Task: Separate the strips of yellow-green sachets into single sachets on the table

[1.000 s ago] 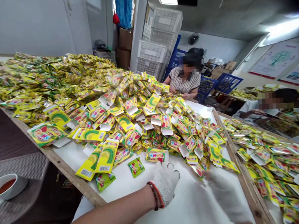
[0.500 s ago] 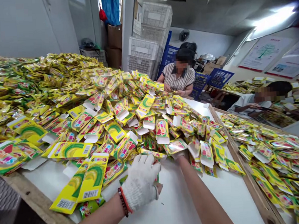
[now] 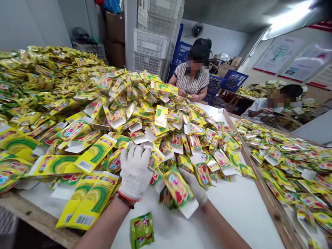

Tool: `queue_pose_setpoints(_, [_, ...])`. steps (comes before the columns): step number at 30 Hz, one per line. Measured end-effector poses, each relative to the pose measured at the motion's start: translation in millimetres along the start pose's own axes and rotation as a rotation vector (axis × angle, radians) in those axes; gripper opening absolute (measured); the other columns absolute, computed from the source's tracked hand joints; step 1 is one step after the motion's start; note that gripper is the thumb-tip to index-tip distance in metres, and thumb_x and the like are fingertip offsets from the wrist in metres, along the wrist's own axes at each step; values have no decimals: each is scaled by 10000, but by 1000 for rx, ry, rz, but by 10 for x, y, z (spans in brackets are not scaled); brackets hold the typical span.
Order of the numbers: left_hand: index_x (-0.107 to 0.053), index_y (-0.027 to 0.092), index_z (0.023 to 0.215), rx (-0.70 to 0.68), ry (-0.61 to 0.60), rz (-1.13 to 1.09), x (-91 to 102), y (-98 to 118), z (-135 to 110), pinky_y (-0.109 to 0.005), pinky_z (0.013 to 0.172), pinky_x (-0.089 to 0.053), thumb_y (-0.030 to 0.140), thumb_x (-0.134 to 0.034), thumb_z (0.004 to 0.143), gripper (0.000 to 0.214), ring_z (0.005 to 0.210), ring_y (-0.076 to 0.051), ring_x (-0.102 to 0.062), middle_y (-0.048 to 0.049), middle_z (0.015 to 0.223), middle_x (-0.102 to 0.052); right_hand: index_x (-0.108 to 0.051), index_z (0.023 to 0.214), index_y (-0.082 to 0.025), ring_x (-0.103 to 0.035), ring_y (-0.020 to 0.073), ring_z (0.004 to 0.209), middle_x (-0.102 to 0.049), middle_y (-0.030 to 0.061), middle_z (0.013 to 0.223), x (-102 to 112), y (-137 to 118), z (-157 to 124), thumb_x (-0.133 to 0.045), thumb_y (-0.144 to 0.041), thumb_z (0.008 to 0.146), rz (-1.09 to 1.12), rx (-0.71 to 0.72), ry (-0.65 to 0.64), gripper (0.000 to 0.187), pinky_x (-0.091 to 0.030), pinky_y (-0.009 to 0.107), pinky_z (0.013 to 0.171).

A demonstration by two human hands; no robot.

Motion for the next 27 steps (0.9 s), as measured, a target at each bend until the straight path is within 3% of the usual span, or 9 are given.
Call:
queue_pose_setpoints(3, [-607, 188, 1051, -44, 7, -49, 4, 26, 12, -519, 1076, -235, 368, -460, 877, 290, 1066, -287, -503, -113, 1055, -592, -596, 1209, -276, -586, 246, 1113, -642, 33, 1203, 45, -74, -106, -474, -423, 901, 136, -4, -19, 362, -466, 396, 972])
queue_pose_setpoints(6, [-552, 188, 1197, -188, -47, -107, -25, 153, -40, -534, 1105, -169, 495, -570, 772, 524, 1163, -321, -445, -124, 1146, -565, -580, 1227, -257, -543, 230, 1176, -606, 45, 1255, 60, -63, 128, -382, -405, 925, 144, 20, 88, 390, -404, 396, 1039])
queue_pose_setpoints(8, [-488, 192, 1291, -244, -95, -115, -67, 200, -79, -554, 1104, -144, 558, -641, 671, 736, 1235, -360, -378, -140, 1230, -529, -567, 1250, -226, -534, 238, 1182, -596, 64, 1266, -21, -42, 351, -417, -406, 900, 66, 41, 73, 421, -399, 403, 1036])
queue_pose_setpoints(12, [-455, 159, 1321, -76, -73, -59, -95, 49, -51, -546, 1104, -134, 488, -621, 714, 710, 1229, -361, -388, -160, 1235, -529, -554, 1271, -223, -540, 248, 1151, -604, 63, 1245, -216, -66, 502, -616, -353, 771, -117, 80, -111, 521, -394, 422, 1020])
queue_pose_setpoints(16, [-412, 117, 1350, 73, 14, -47, -35, -78, -2, -565, 1089, -141, 382, -584, 766, 664, 1271, -381, -338, -188, 1241, -518, -660, 1103, -235, -492, 253, 1208, -623, 46, 1206, -211, -186, 125, -637, -245, 721, -229, 113, -211, 382, -351, 436, 1048])
queue_pose_setpoints(19, [-457, 136, 1313, 28, 18, -62, -42, -18, -4, -582, 1091, -113, 362, -586, 772, 601, 1255, -375, -361, -181, 1238, -523, -693, 991, -234, -458, 250, 1254, -632, 50, 1203, -120, -252, -284, -594, -226, 758, -214, 114, -237, 254, -349, 439, 1051])
queue_pose_setpoints(21, [-491, 147, 1285, -27, 35, -63, -48, 57, -18, -585, 1096, -91, 362, -577, 785, 550, 1261, -367, -361, -170, 1233, -528, -697, 970, -226, -493, 254, 1223, -652, 66, 1174, -6, -246, -537, -576, -270, 795, -103, 39, -220, 216, -374, 449, 1030])
queue_pose_setpoints(24, [-551, 184, 1220, -112, 70, -89, -15, 191, -58, -581, 1099, -81, 375, -555, 817, 446, 1296, -354, -328, -140, 1249, -525, -631, 1127, -221, -584, 250, 1113, -668, 88, 1145, 262, -200, -890, -559, -359, 834, 148, -158, -91, 331, -447, 450, 954])
queue_pose_setpoints(27, [-609, 206, 1098, -201, 41, -196, 93, 371, -177, -507, 1076, -206, 380, -492, 871, 310, 1262, -310, -376, -110, 1236, -538, -590, 1163, -212, -612, 246, 1060, -667, 101, 1138, 585, -206, -1268, -594, -409, 816, 163, -279, 155, 399, -466, 433, 928])
Point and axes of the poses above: each hand's wrist, its own z-axis towards the middle knuckle, its own x-axis out of the back of the hand, y = z × x, the point moved 6 cm from there along z, towards the middle knuckle
